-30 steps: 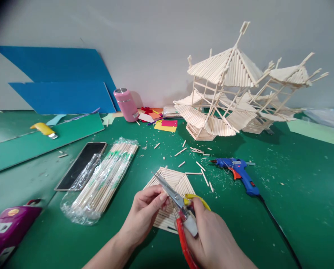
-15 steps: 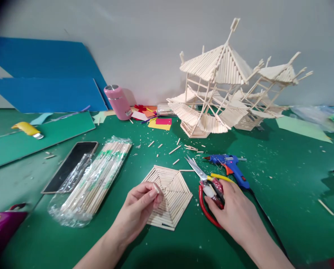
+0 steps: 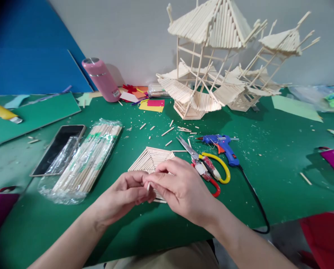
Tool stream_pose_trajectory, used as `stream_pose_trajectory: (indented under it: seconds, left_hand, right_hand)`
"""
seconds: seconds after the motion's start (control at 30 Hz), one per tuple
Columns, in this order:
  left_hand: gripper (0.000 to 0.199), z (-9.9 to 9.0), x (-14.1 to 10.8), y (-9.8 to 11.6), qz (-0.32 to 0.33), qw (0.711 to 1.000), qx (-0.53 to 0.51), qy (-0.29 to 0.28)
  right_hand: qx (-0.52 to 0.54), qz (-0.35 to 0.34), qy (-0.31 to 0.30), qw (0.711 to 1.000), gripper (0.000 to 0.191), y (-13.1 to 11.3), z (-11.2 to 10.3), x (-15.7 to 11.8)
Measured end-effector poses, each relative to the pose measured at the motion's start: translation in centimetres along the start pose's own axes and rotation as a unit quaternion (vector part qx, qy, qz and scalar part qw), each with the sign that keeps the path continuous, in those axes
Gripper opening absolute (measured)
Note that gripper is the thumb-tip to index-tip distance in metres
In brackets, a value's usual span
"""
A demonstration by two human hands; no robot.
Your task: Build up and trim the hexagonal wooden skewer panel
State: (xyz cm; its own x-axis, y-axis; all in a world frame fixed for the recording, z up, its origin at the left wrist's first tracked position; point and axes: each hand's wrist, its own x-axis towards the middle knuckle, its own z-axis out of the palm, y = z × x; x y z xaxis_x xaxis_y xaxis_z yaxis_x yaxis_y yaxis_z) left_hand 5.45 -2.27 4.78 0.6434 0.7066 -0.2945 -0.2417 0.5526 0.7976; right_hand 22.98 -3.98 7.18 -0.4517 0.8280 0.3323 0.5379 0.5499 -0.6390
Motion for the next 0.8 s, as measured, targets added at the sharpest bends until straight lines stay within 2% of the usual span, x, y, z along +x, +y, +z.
stream_pose_trajectory:
  seconds: [0.17, 0.37, 0.5, 0.7, 0.8]
  left_hand:
    - [0.014, -0.7, -0.6, 0.4, -0.004, 0.996, 0.081, 0.039]
    - [0.019, -0.4, -0.9, 0.1, 0.005, 0.985, 0.157, 0.068]
    - [0.020, -0.3, -0.7, -0.2, 0.014, 0.984, 0.157, 0.086]
    - [0.018, -0.2, -0.2, -0.5, 0.011, 0.986, 0.119, 0.119]
    - [0.018, 0.1, 0.0, -0.6, 0.007, 0.987, 0.102, 0.123]
  right_hand:
    - [0.038, 0.041, -0.004, 0.998, 0.018, 0.2, 0.3, -0.7]
    - [0.102, 0.109, 0.001, 0.989, 0.016, -0.1, 1.5, -2.2]
    - [0.123, 0.133, 0.030, 0.983, 0.014, 0.0, 2.1, -2.8]
    - [0.111, 0.188, 0.090, 0.972, 0.011, 0.6, 1.8, -3.4]
    - [0.134, 0.202, 0.083, 0.967, 0.010, 0.5, 2.0, -3.3]
